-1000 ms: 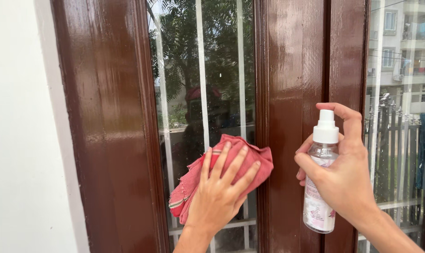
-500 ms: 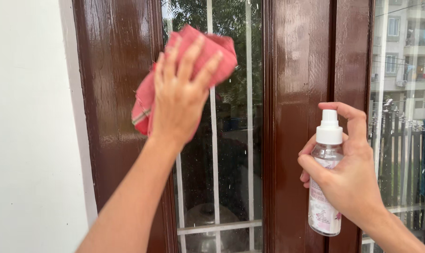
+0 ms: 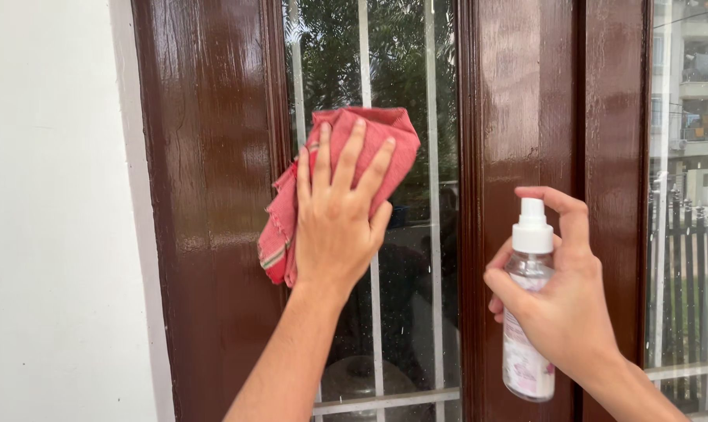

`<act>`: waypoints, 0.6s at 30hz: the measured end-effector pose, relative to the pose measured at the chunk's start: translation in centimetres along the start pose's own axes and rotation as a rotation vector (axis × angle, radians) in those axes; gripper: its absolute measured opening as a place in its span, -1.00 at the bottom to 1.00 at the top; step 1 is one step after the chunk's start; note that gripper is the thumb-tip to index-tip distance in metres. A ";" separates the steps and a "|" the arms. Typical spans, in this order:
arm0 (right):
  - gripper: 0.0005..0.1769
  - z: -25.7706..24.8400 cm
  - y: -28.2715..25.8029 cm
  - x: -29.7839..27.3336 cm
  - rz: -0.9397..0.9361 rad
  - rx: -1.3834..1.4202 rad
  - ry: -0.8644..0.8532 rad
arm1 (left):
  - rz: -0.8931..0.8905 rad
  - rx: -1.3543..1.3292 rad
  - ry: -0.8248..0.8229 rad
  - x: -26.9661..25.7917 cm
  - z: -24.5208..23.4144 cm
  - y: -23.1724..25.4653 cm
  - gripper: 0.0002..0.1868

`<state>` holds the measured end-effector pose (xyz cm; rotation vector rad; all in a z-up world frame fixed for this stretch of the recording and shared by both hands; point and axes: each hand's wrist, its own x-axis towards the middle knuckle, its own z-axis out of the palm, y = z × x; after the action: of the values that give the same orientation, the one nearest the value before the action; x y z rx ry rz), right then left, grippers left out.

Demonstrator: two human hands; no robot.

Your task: The person cleans a wooden and glass door by spraying cleaning solution from a bottle and wiping the surface with a cloth.

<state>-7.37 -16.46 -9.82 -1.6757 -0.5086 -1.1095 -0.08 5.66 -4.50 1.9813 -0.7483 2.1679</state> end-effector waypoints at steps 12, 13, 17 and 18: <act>-0.18 3.3 0.3 1.8 -0.075 -0.131 -0.016 | 0.060 -0.139 -0.181 -8.4 -1.0 4.0 -0.21; -0.18 3.4 0.5 1.8 -0.080 -0.147 -0.012 | 0.066 -0.157 -0.206 -9.1 -1.1 4.1 -0.21; -0.19 3.5 0.8 2.0 -0.073 -0.153 -0.005 | 0.090 -0.210 -0.230 -10.9 -1.1 4.5 -0.23; -0.18 3.5 0.9 1.9 -0.082 -0.158 -0.008 | 0.097 -0.218 -0.241 -11.4 -1.1 4.6 -0.23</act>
<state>-4.25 -13.94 -8.84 -1.8099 -0.5099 -1.2293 -1.33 4.87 -16.75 2.1501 -1.0844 1.8197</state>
